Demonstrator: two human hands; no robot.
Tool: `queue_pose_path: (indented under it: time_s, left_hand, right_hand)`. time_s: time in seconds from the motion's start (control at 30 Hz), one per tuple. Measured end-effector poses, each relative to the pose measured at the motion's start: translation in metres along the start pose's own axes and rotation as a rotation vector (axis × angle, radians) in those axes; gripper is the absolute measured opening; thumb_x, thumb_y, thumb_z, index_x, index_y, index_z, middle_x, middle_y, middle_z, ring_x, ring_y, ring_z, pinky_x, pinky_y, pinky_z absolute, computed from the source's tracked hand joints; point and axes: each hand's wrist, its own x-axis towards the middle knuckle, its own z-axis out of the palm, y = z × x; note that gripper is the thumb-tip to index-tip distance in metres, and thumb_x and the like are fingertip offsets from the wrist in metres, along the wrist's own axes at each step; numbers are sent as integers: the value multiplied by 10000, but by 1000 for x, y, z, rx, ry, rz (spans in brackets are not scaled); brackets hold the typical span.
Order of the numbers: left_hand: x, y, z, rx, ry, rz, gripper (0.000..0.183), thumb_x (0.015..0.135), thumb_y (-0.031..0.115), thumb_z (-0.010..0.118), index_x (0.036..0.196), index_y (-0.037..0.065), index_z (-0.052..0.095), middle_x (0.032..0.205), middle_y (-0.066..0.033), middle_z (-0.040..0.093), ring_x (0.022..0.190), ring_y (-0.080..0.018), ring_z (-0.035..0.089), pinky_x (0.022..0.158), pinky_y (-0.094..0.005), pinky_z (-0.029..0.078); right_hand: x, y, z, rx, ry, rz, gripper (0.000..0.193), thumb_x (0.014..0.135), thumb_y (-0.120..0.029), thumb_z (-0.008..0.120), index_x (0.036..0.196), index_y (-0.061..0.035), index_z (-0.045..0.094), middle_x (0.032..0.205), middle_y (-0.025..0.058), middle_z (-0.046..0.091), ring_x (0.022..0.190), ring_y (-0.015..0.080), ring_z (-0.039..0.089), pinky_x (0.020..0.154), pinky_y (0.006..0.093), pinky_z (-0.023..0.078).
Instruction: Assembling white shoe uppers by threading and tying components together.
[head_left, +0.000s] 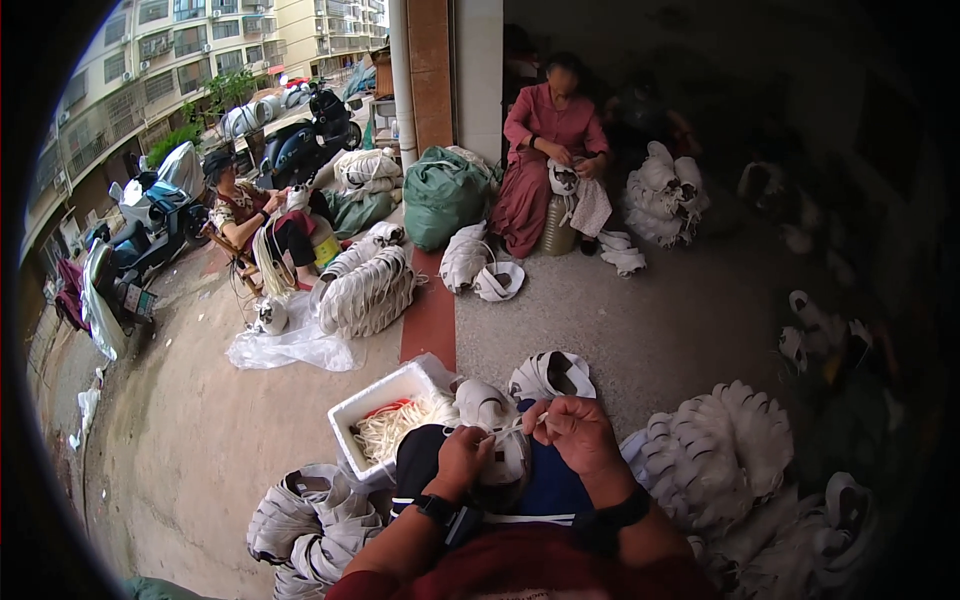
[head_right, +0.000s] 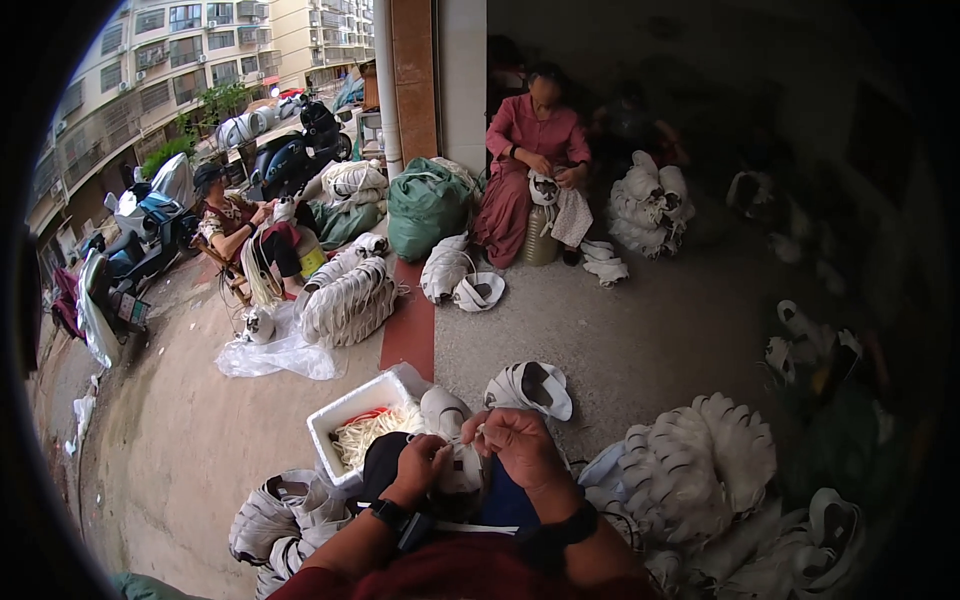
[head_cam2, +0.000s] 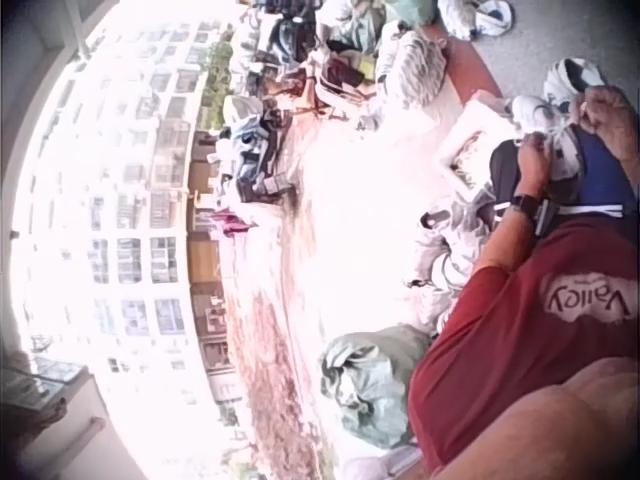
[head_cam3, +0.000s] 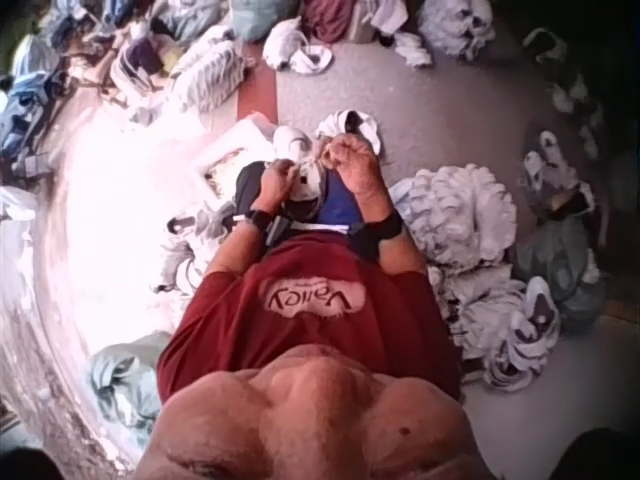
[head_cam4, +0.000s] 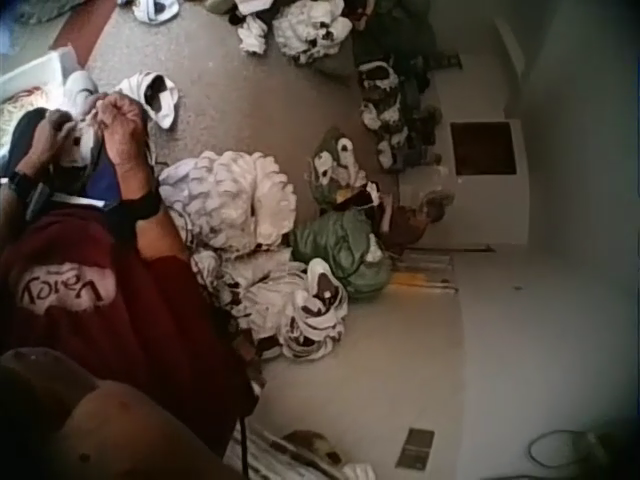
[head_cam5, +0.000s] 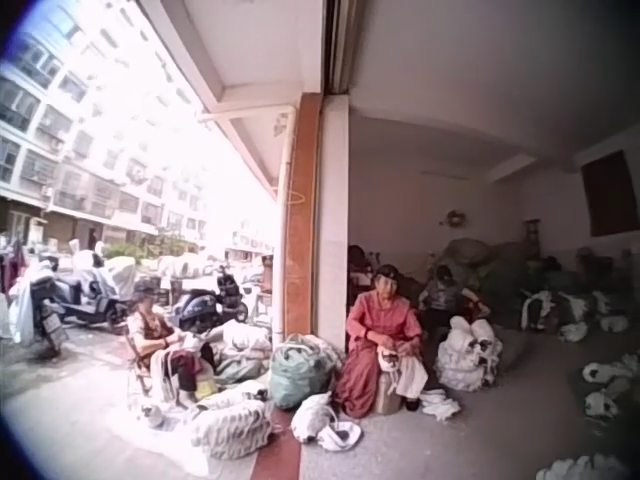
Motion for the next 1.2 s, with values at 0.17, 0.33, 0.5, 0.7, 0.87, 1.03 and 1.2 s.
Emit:
queue_pose_path:
  time_s: [0.17, 0.33, 0.5, 0.7, 0.87, 1.03, 1.2]
  left_hand:
    - [-3, 33, 0, 397, -116, 303, 149, 729, 201, 648, 831, 93, 643, 799, -99, 569, 770, -271, 582, 653, -376, 485]
    - [6, 16, 12, 433, -103, 276, 154, 670, 144, 628, 811, 84, 608, 777, -98, 573, 753, -280, 588, 641, -369, 493]
    - [-20, 19, -14, 373, -310, 175, 119, 805, 139, 512, 833, 25, 527, 700, -184, 622, 640, -365, 619, 567, -458, 488]
    - [-23, 9, -27, 349, -391, 295, 112, 773, 170, 583, 741, 69, 616, 678, -142, 620, 648, -325, 621, 577, -388, 497]
    - [-32, 104, -79, 62, -827, 456, 54, 751, 59, 588, 783, 16, 588, 710, -122, 587, 648, -314, 568, 612, -342, 464]
    - [-18, 92, -85, -56, -402, 341, 81, 750, 62, 617, 803, 6, 594, 724, -146, 596, 669, -311, 592, 617, -338, 465]
    - [-11, 81, -80, -138, -88, 237, 68, 781, 35, 620, 830, -5, 594, 703, -119, 602, 631, -207, 591, 598, -304, 465]
  right_hand:
    - [-9, 27, -5, -207, 49, -31, 186, 877, -103, 539, 718, -7, 549, 835, 141, 607, 704, 142, 497, 672, 273, 413]
    - [-11, 40, -18, -238, 75, 10, 116, 870, -84, 565, 783, -8, 554, 816, 112, 616, 725, 129, 533, 718, 266, 441]
    - [-25, 45, -18, -172, 148, 95, 77, 818, -22, 595, 872, 1, 546, 845, 148, 637, 771, 174, 616, 719, 265, 485]
    - [-24, 74, -41, -251, 238, 251, 103, 831, -55, 577, 889, 27, 600, 774, 96, 646, 680, 120, 607, 649, 234, 483]
    - [-23, 62, -24, -298, 226, 191, 85, 843, -43, 562, 872, 21, 610, 786, 89, 640, 674, 130, 593, 631, 240, 476]
    - [-20, 69, -13, -498, 167, 136, 96, 858, -61, 550, 854, -5, 629, 729, 8, 615, 565, 31, 451, 533, 187, 384]
    - [-20, 69, 2, -530, 150, 214, 120, 870, -78, 534, 804, -15, 612, 666, -12, 586, 538, 31, 444, 509, 194, 379]
